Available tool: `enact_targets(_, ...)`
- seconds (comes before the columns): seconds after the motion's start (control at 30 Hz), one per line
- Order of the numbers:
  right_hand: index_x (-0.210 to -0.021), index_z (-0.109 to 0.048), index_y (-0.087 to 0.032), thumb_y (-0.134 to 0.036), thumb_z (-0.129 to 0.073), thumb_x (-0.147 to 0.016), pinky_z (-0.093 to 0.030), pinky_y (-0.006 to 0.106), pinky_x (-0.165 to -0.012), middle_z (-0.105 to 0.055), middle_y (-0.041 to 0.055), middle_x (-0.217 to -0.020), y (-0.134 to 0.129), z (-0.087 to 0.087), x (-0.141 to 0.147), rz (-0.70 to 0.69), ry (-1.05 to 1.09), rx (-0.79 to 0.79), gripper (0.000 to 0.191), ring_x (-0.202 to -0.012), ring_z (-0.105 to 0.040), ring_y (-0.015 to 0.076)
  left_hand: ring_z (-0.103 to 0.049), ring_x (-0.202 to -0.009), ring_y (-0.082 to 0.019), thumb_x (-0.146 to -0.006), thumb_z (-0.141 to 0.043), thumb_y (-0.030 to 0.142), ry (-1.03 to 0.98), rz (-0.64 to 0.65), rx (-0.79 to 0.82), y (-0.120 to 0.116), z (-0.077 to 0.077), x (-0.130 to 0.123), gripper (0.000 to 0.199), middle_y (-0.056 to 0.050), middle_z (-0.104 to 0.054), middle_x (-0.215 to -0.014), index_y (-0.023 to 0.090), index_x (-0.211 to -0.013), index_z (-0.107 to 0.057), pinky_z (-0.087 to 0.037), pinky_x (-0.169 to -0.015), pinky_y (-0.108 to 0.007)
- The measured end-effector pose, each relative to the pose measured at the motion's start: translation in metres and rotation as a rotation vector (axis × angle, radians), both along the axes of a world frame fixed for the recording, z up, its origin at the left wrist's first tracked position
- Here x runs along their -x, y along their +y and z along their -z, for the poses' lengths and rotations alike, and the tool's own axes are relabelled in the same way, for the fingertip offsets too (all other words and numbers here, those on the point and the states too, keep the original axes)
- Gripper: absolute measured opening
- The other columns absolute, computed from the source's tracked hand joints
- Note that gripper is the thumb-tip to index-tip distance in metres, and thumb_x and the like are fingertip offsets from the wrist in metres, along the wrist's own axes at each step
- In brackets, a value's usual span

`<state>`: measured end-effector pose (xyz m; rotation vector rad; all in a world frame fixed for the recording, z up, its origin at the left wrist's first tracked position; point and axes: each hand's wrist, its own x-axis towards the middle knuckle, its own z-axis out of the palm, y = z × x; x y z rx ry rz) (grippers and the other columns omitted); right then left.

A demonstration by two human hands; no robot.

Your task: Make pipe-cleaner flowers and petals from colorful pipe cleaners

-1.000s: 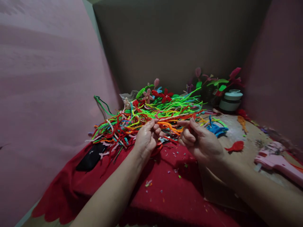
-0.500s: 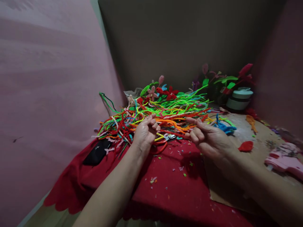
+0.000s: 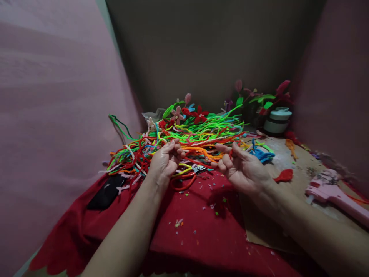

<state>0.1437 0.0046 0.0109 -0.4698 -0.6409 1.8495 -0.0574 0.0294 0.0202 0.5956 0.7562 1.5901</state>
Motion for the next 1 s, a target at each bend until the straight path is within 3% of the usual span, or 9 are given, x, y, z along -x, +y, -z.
enact_targets(0.2,-0.090,-0.066,-0.008,-0.027,-0.037,-0.089,-0.051,0.040,-0.078,-0.064,0.0079,-0.054,-0.003,0.000,-0.001,-0.052,0.005,0.057,0.035,-0.060,-0.065,0.0195,-0.058,-0.051,-0.008,-0.076,-0.052,0.002,0.109,-0.088,-0.010,0.005,0.005,0.007,0.012,-0.002,-0.059,-0.057,0.008,-0.075,-0.062,-0.051,-0.051,-0.018)
enact_targets(0.4,-0.085,-0.067,-0.010,-0.026,-0.040,-0.088,-0.049,0.039,-0.084,-0.069,0.0111,-0.067,-0.004,0.001,0.001,-0.007,-0.027,0.057,0.031,-0.072,-0.067,0.0200,-0.055,-0.047,-0.006,-0.078,-0.051,0.005,0.098,-0.182,-0.011,0.007,0.003,0.010,0.014,0.000,-0.058,-0.056,0.010,-0.073,-0.062,-0.046,-0.044,-0.013)
enact_targets(0.57,-0.077,-0.068,-0.012,-0.028,-0.049,-0.085,-0.047,0.035,-0.086,-0.071,0.0106,-0.075,-0.002,0.006,0.001,0.028,-0.070,0.031,0.026,-0.080,-0.067,0.0196,-0.055,-0.046,-0.006,-0.082,-0.045,0.005,-0.058,-0.185,0.047,0.007,-0.004,0.018,0.016,0.001,-0.056,-0.054,0.011,-0.078,-0.060,-0.047,-0.047,-0.016)
enact_targets(0.73,-0.067,-0.066,-0.016,-0.028,-0.056,-0.082,-0.050,0.032,-0.073,-0.069,0.0043,-0.071,0.003,0.011,0.001,0.112,-0.062,0.140,0.022,-0.068,-0.063,0.0151,-0.043,-0.037,-0.003,-0.081,-0.033,-0.005,-0.279,-0.147,0.042,0.008,-0.009,0.024,0.027,0.006,-0.045,-0.048,0.012,-0.078,-0.053,-0.041,-0.043,-0.013)
enact_targets(0.9,-0.059,-0.061,-0.014,-0.022,-0.061,-0.079,-0.048,0.028,-0.063,-0.061,0.0010,-0.058,0.000,0.009,0.004,0.091,-0.060,0.255,0.021,-0.057,-0.055,0.0114,-0.032,-0.031,-0.004,-0.084,-0.032,0.000,-0.201,-0.117,0.031,0.008,-0.009,0.028,0.025,0.009,-0.028,-0.041,0.014,-0.073,-0.050,-0.028,-0.035,-0.016)
enact_targets(1.0,-0.057,-0.058,-0.014,-0.020,-0.061,-0.079,-0.047,0.025,-0.060,-0.057,-0.0004,-0.055,-0.002,0.009,0.005,0.075,-0.066,0.239,0.023,-0.055,-0.052,0.0097,-0.030,-0.031,-0.005,-0.084,-0.030,-0.001,-0.188,-0.119,0.016,0.009,-0.008,0.030,0.027,0.008,-0.029,-0.041,0.014,-0.073,-0.050,-0.025,-0.034,-0.017)
